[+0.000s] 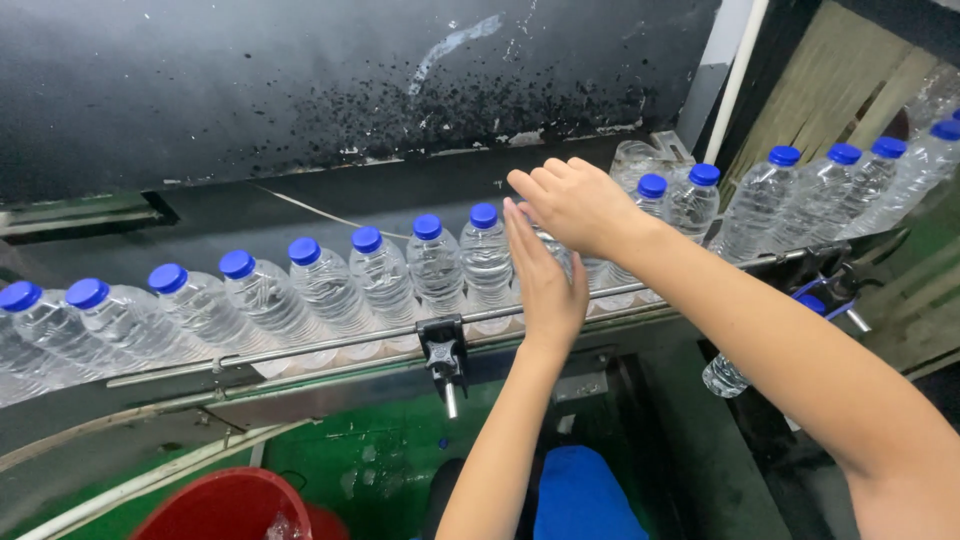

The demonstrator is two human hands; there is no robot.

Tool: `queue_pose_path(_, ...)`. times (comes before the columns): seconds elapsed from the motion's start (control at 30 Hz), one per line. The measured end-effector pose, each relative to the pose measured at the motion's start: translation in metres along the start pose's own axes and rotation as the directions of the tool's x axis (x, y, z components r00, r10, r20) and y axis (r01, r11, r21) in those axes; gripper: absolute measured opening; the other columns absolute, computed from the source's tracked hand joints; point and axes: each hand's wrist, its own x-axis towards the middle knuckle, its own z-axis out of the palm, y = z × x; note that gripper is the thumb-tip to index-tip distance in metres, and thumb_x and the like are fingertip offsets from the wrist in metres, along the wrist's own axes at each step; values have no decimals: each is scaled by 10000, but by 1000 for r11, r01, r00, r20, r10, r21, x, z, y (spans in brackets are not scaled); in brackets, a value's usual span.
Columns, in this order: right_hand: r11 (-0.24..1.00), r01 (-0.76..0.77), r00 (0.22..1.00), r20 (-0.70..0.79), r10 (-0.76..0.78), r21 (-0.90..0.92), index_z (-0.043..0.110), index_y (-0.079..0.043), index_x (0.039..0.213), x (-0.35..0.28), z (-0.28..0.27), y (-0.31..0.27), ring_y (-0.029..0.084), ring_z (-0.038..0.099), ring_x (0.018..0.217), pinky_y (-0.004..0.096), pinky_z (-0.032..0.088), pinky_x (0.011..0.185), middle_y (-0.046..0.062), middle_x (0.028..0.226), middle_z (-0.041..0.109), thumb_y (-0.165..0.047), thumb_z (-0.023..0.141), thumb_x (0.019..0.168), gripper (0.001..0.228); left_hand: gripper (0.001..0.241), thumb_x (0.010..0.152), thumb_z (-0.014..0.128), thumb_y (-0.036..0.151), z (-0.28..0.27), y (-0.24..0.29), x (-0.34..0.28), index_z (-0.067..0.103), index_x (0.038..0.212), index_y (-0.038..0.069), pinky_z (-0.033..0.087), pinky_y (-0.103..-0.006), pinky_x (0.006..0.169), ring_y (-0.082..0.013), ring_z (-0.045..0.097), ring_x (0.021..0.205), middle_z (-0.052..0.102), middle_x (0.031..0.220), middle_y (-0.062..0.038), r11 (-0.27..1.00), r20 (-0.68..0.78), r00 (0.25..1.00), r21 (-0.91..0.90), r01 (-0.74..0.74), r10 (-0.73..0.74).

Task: Tightening blue plastic caps on water bottles as they move along a conveyor belt in a production facility.

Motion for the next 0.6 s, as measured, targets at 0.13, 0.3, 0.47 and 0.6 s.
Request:
queue_pose_path(0.13,997,74,997,8,-75,25,668,-75,1217,-22,-4,15,217,582,744,300,491,674,38,752,578,-255,569,980,314,1058,782,695,-117,-1,3,7,-24,1556,-158,131,-577,1226,-539,83,1508,35,1618,-395,990,145,989,-136,46,-26)
queue_pose_path(0.3,968,250,965,81,-251,20,637,-113,952,-49,-23,44,190,568,683,285,502,683,24,657,551,-197,573,862,138,949,713,874,294,53,-38,4,398,1512,105,388,-509,1152,-338,479,1392,495,1468,-104,927,410,895,-237,292,-177)
queue_pose_path(0.47,991,132,960,251,-123,-17,592,-136,906,-68,-11,50,208,625,577,344,530,626,23,574,588,-247,550,890,120,824,731,857,267,71,-23,3,450,1423,81,480,-516,1069,-367,583,1267,574,1338,-129,951,352,917,-166,261,-190)
queue_pose_path(0.6,918,-379,805,449,388,-115,534,-134,852,-99,46,53,260,649,481,374,504,422,37,508,545,-304,506,930,189,687,821,815,233,96,-9,-5,453,1385,81,520,-456,1020,-304,620,1209,581,1273,-81,974,237,947,-22,227,-215)
